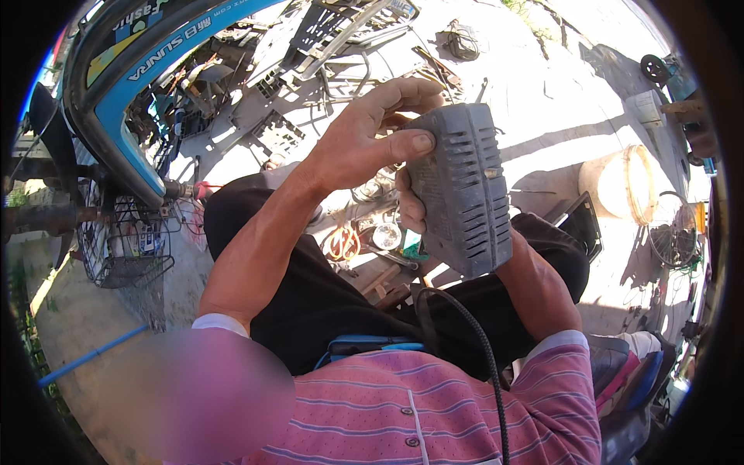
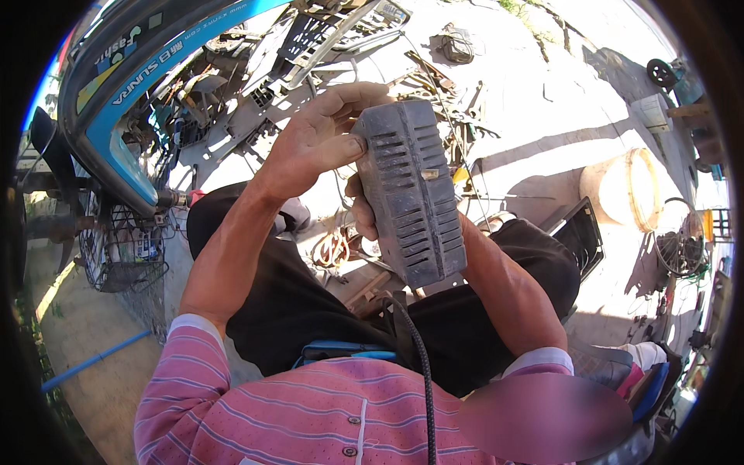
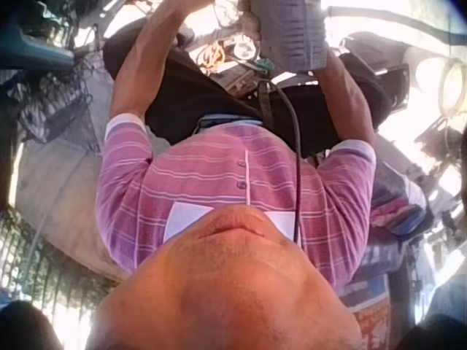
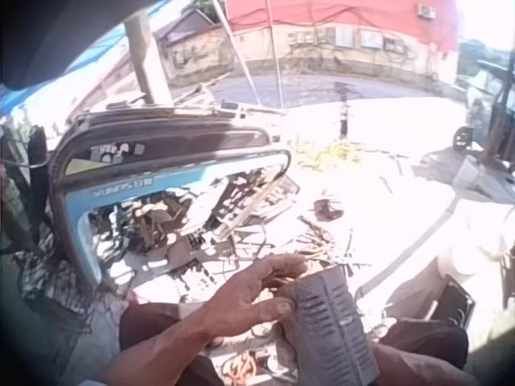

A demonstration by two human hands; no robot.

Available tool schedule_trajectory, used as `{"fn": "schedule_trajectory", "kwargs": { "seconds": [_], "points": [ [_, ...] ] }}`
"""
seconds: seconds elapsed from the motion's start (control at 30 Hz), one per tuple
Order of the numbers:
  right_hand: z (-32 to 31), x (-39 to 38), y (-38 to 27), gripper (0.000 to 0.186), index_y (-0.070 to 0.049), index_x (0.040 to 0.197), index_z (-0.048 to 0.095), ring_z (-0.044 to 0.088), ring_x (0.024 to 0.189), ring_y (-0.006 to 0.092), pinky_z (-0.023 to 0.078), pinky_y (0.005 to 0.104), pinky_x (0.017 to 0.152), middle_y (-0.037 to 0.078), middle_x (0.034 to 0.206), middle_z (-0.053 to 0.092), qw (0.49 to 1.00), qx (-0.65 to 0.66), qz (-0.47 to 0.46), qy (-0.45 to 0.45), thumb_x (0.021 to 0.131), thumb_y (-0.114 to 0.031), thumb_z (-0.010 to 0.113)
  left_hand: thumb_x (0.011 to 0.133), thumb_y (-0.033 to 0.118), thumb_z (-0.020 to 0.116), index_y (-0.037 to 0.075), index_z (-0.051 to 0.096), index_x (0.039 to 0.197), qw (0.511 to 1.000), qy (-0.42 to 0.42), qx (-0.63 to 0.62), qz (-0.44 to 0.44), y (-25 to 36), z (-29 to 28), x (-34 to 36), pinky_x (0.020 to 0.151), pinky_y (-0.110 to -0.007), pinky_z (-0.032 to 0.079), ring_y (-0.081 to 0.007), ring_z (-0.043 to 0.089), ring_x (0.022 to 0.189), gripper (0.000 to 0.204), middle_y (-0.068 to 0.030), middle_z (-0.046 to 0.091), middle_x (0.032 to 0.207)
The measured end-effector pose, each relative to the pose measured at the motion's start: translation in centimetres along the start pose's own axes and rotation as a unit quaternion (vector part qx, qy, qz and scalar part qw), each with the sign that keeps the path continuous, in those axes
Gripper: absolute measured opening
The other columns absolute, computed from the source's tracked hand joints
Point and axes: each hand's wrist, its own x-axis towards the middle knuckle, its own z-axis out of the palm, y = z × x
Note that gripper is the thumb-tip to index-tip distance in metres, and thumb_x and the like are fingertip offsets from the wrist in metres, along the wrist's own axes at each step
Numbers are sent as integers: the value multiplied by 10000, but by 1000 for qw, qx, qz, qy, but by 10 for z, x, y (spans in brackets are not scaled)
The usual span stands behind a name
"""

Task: The person disassembles a small electronic device using a screwdriver, removes the internal components, and uses pliers to cut a wire. They then reassemble the device and secure it with screws.

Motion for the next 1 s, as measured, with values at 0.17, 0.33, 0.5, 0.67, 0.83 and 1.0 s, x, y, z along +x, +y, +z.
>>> {"fn": "schedule_trajectory", "kwargs": {
  "seconds": [0.17, 0.33, 0.5, 0.67, 0.83, 1.0],
  "points": [
    [16, -12, 3, 669, 66, 1191, 585, 634, 732, 217, 521, 291, 659, 160, 889, 671, 993, 69, 92, -20, 959, -561, 574, 791, 436, 741, -38, 538, 1391, 990, -96, -65, -77, 11, 1, 0, 1033, -386, 456, -245, 615, 1171, 791, -168, 647, 1255],
    [13, -3, 8, 602, 36, 1168, 580, 642, 742, 204, 534, 272, 640, 152, 909, 651, 996, -60, 62, -14, 945, -521, 622, 798, 382, 761, -33, 599, 1291, 987, -109, -59, -102, 14, 2, 2, 984, -339, 470, -207, 629, 1098, 664, -129, 671, 1177],
    [-41, -4, 10, 600, 38, 1324, 565, 699, 985, 194, 588, 342, 768, 195, 1141, 668, 951, -248, 32, 181, 994, -463, 584, 837, 314, 759, -11, 644, 1176, 979, -75, 36, -189, 17, -13, 0, 885, -297, 482, -141, 636, 960, 483, -81, 696, 1039],
    [-33, -7, -11, 799, 66, 1296, 575, 648, 950, 181, 519, 362, 818, 145, 1073, 663, 907, -356, 52, 219, 898, -626, 555, 832, 387, 770, 17, 677, 1010, 963, -22, 147, -227, 6, -27, -8, 719, -255, 447, -92, 580, 790, 422, -32, 667, 873],
    [-11, -13, 1, 859, 104, 1275, 559, 629, 1013, 259, 500, 398, 896, 208, 1107, 645, 868, -453, 37, 201, 829, -627, 636, 866, 460, 746, 34, 676, 944, 949, -9, 142, -281, 10, -19, -10, 673, -245, 434, -93, 557, 733, 438, -10, 633, 817],
    [-7, -13, 4, 802, 103, 1312, 526, 622, 1038, 237, 499, 380, 924, 206, 1132, 641, 896, -386, 7, 220, 865, -553, 644, 922, 569, 658, 27, 668, 1068, 969, 39, -24, -244, -17, -29, -13, 722, -277, 476, -114, 595, 797, 561, -33, 633, 882]
  ]
}}
